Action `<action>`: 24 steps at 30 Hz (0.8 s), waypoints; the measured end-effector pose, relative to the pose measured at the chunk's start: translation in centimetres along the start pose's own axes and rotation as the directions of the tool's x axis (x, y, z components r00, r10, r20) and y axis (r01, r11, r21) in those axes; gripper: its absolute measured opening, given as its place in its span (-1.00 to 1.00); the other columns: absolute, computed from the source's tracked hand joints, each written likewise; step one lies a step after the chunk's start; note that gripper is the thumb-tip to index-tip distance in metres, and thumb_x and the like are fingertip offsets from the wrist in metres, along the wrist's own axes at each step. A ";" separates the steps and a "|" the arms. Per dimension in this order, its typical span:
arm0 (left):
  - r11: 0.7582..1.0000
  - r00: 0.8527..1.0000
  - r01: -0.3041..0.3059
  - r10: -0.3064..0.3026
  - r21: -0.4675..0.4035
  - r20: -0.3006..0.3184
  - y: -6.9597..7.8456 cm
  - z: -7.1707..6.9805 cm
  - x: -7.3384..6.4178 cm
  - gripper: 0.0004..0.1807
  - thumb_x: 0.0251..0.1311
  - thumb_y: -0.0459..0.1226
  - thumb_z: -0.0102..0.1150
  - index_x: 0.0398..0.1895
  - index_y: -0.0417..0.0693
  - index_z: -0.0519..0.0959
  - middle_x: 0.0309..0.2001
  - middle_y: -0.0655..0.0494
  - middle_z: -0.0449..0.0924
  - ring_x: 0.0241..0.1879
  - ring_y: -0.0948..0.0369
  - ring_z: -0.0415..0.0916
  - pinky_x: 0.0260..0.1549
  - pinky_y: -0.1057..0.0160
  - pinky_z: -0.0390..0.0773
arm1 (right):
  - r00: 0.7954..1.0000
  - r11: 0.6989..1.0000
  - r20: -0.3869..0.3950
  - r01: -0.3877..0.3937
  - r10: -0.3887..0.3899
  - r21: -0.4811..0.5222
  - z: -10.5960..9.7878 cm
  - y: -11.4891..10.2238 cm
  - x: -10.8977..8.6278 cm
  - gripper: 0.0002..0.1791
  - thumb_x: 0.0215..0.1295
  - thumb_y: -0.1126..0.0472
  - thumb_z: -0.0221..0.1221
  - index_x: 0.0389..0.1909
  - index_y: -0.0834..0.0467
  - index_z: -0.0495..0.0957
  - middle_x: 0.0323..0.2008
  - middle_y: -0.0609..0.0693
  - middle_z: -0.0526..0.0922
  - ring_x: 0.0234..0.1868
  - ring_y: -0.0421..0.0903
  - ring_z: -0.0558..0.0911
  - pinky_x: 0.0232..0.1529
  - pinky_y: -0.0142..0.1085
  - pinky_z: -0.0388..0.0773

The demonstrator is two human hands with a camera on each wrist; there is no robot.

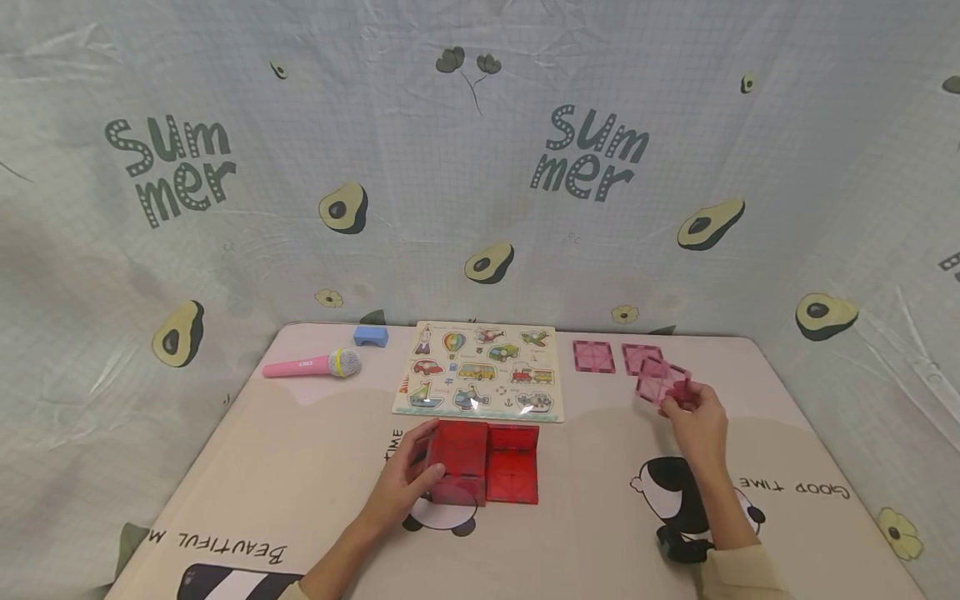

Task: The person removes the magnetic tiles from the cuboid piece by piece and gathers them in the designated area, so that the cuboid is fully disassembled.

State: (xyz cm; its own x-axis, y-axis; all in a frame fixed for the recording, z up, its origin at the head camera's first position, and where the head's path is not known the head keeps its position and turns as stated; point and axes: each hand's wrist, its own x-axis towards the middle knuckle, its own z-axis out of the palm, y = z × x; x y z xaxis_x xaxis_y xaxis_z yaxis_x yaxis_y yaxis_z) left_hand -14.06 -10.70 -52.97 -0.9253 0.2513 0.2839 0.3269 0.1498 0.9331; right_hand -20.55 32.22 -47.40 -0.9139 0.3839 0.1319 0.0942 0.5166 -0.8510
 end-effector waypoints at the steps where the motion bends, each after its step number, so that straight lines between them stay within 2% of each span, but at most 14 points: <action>1: 1.000 1.000 0.000 0.000 0.000 0.000 0.0 0.0 0.0 -0.30 0.33 -0.22 0.13 0.51 -0.06 0.18 0.41 0.03 0.35 0.35 -0.05 0.39 0.24 0.31 0.54 | 1.000 1.000 -0.012 -0.017 0.017 -0.002 0.0 0.0 0.2 -0.51 0.45 0.20 0.09 0.27 0.40 0.34 0.06 0.29 0.54 -0.36 -0.59 0.42 -0.35 -0.78 0.47; 5: 1.000 1.000 0.004 -0.004 -0.004 0.000 0.0 0.0 0.0 -0.29 0.32 -0.21 0.14 0.51 -0.06 0.17 0.41 0.04 0.35 0.35 -0.05 0.39 0.24 0.31 0.54 | 0.995 0.995 -0.056 -0.080 0.083 0.053 0.0 0.3 1.3 -0.53 0.46 0.16 0.08 0.26 0.34 0.35 -0.07 0.08 0.52 -0.36 -0.51 0.45 -0.34 -0.76 0.50; 9: 1.000 1.000 0.003 -0.003 -0.005 0.001 0.0 0.0 0.0 -0.29 0.32 -0.21 0.13 0.51 -0.05 0.17 0.41 0.04 0.35 0.36 -0.04 0.38 0.25 0.23 0.55 | 0.985 0.978 -0.095 -0.131 0.147 0.162 0.0 0.5 2.5 -0.55 0.48 0.17 0.03 0.27 0.30 0.32 -0.19 -0.11 0.43 -0.38 -0.48 0.52 -0.32 -0.69 0.58; 14: 1.000 1.000 -0.001 0.001 -0.010 0.005 0.0 0.0 0.0 -0.30 0.33 -0.22 0.13 0.51 -0.06 0.18 0.41 0.04 0.35 0.35 -0.04 0.39 0.25 0.17 0.56 | 0.973 0.961 -0.140 -0.150 0.186 0.234 -0.2 0.8 3.9 -0.54 0.47 0.23 -0.03 0.30 0.34 0.29 -0.19 -0.11 0.33 -0.32 -0.39 0.48 -0.34 -0.64 0.63; 19: 1.000 1.000 -0.002 0.002 -0.016 0.009 0.1 -0.1 0.1 -0.30 0.34 -0.23 0.13 0.51 -0.06 0.18 0.41 0.04 0.35 0.35 -0.04 0.38 0.25 0.17 0.56 | 0.961 0.939 -0.129 -0.203 0.246 0.279 -0.6 1.1 4.9 -0.44 0.47 0.25 -0.06 0.43 0.33 0.18 -0.17 -0.14 0.30 -0.30 -0.40 0.46 -0.35 -0.65 0.62; 22: 1.000 1.000 0.003 -0.003 -0.016 0.009 0.1 -0.1 0.0 -0.30 0.34 -0.22 0.14 0.51 -0.05 0.18 0.41 0.05 0.35 0.35 -0.03 0.38 0.25 0.19 0.56 | 0.950 0.919 -0.120 -0.241 0.290 0.313 -0.8 1.2 5.5 -0.38 0.43 0.33 -0.01 0.48 0.31 0.13 -0.18 -0.15 0.32 -0.33 -0.41 0.46 -0.36 -0.67 0.60; 24: 1.000 1.000 0.003 -0.002 -0.016 0.008 0.1 -0.1 0.0 -0.31 0.34 -0.22 0.14 0.51 -0.05 0.18 0.41 0.05 0.35 0.36 -0.03 0.38 0.25 0.20 0.56 | 0.937 0.893 -0.103 -0.280 0.334 0.354 -0.8 1.2 6.0 -0.32 0.39 0.37 0.04 0.51 0.23 0.10 -0.19 -0.18 0.33 -0.33 -0.39 0.48 -0.35 -0.64 0.62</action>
State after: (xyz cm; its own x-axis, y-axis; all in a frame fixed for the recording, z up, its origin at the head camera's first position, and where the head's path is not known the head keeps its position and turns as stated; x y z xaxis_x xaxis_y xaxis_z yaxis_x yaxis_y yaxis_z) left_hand -14.09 -10.80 -52.85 -0.9245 0.2590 0.2797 0.3214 0.1350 0.9373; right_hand -25.61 35.76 -47.21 -0.7843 0.6109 -0.1085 0.1998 0.0831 -0.9763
